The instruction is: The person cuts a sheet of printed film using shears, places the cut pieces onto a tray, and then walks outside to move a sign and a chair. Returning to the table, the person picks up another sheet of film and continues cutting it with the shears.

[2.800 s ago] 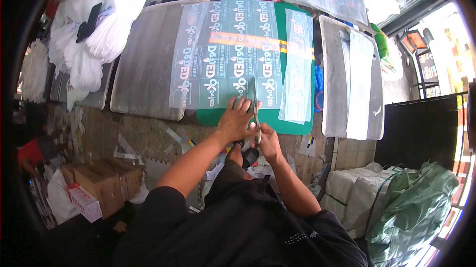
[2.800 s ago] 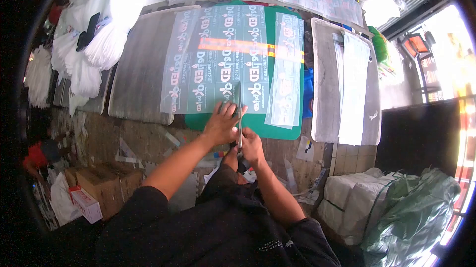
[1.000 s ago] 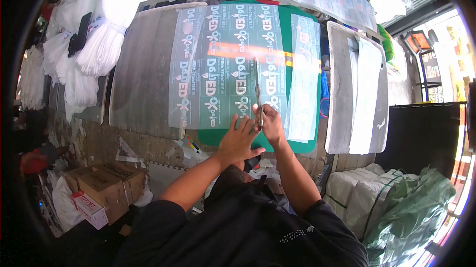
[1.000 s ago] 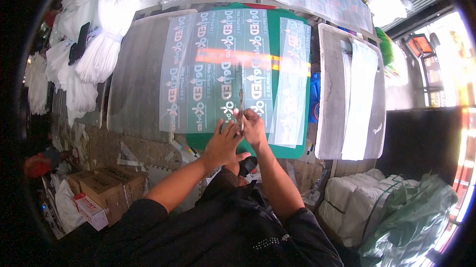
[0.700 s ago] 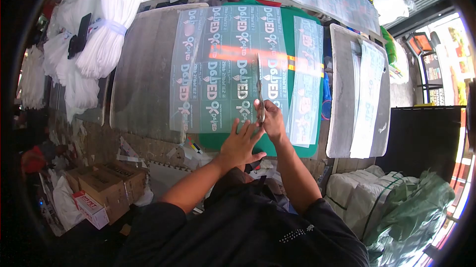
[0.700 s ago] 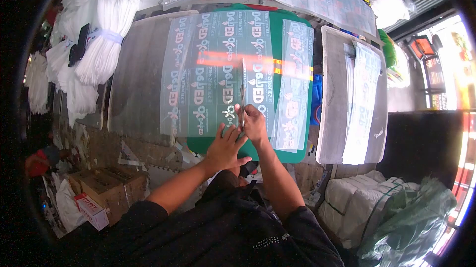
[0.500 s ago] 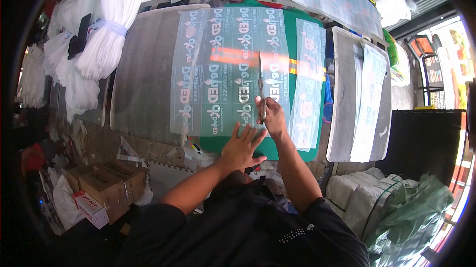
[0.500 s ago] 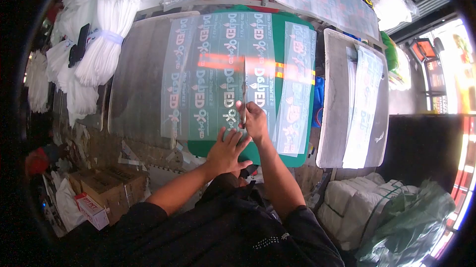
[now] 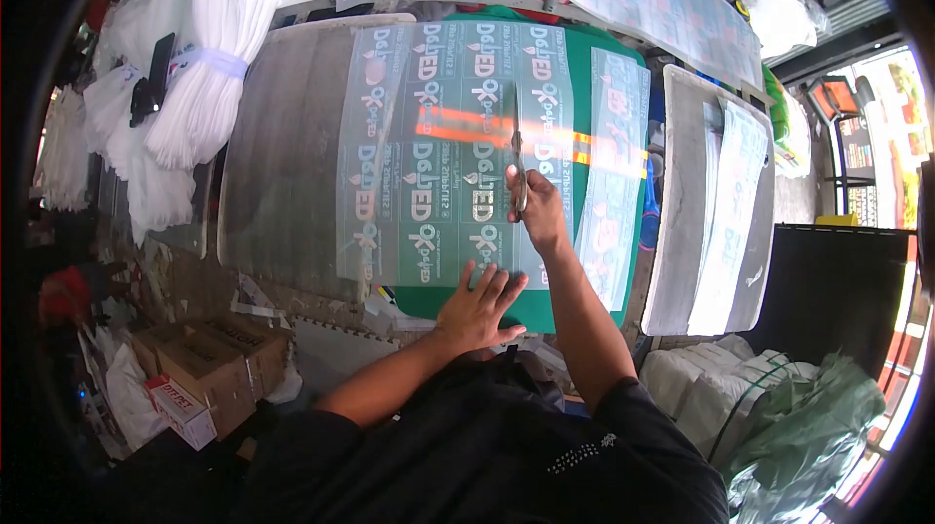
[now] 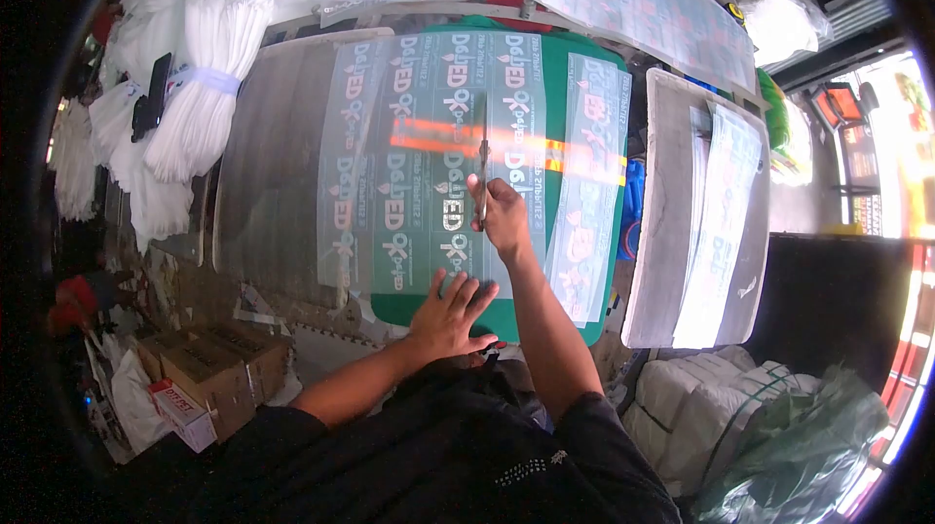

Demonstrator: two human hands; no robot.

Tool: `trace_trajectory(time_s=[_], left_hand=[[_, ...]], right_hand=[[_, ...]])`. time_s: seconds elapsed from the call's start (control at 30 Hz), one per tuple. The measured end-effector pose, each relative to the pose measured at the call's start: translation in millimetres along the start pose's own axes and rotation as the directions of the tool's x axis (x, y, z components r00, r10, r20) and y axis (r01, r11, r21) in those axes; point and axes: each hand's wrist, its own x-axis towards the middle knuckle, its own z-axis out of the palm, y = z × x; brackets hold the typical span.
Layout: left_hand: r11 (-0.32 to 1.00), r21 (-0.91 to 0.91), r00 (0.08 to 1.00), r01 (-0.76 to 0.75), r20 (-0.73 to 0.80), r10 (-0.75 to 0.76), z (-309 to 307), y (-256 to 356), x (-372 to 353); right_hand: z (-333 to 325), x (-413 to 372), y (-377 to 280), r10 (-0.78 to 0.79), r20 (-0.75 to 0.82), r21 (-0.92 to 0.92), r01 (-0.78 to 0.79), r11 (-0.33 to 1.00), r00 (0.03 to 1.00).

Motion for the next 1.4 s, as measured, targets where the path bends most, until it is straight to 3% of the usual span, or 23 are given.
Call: trace_trajectory(time_s=[1.4], left_hand=[[1.0, 0.014, 0.999, 0.007, 0.047, -0.007, 6.7, -4.3, 0.7]], right_hand=[[3.8, 88.4, -37.1, -0.03, -0.021, -0.048, 0.029, 0.998, 0.999]])
